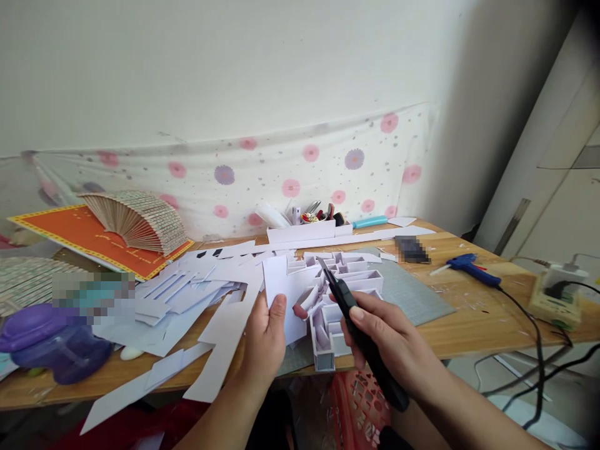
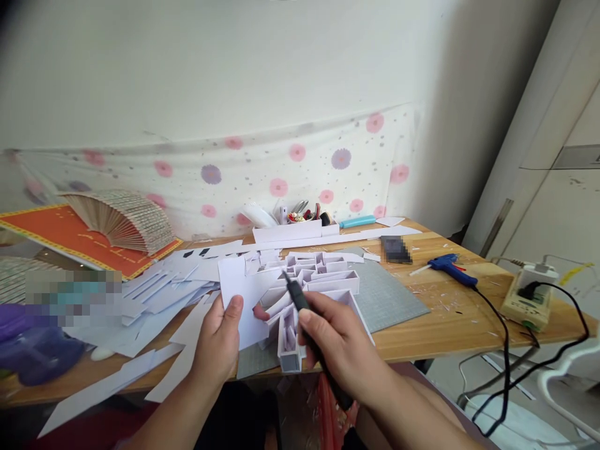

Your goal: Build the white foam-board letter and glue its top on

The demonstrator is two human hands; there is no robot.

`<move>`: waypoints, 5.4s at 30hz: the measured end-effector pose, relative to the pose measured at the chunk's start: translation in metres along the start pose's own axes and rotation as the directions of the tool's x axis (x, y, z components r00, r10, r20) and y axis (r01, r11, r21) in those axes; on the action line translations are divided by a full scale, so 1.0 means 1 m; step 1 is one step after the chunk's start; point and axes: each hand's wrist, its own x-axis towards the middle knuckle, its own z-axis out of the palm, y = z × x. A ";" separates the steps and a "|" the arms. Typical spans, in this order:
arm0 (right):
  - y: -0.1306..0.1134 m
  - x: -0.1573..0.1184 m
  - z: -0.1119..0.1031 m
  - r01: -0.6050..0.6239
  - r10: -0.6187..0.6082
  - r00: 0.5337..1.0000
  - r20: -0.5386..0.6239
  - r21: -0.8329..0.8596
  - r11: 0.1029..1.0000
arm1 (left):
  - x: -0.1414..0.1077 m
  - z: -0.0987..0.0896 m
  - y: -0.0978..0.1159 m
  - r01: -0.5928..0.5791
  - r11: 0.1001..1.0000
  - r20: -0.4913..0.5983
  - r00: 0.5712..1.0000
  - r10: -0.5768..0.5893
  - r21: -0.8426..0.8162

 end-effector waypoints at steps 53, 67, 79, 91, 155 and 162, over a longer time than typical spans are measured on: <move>0.008 0.029 -0.020 0.263 -0.212 0.964 0.160 -0.464 0.846 | -0.027 0.019 0.016 0.495 0.861 0.330 0.837 -0.436 -0.118; 0.030 0.025 0.001 -0.092 0.037 0.877 0.479 0.092 0.991 | -0.058 0.027 -0.010 0.813 0.464 0.688 0.561 -0.461 -0.352; 0.045 0.043 -0.072 -0.063 -0.253 0.926 -0.279 -0.776 0.628 | -0.031 0.013 -0.010 0.553 0.723 0.182 0.828 -0.530 -0.414; 0.063 0.052 -0.069 -0.327 0.040 0.945 -0.326 -0.922 0.209 | -0.038 0.017 -0.013 0.563 0.743 0.179 0.824 -0.538 -0.361; 0.054 0.047 -0.071 -0.060 -0.119 0.911 -0.396 -0.410 0.910 | -0.030 -0.004 -0.009 0.528 0.821 0.372 0.822 -0.431 -0.218; 0.062 0.050 -0.067 -0.217 -0.166 0.948 -0.271 -0.934 0.284 | -0.037 0.006 -0.011 0.522 0.834 0.348 0.827 -0.442 -0.181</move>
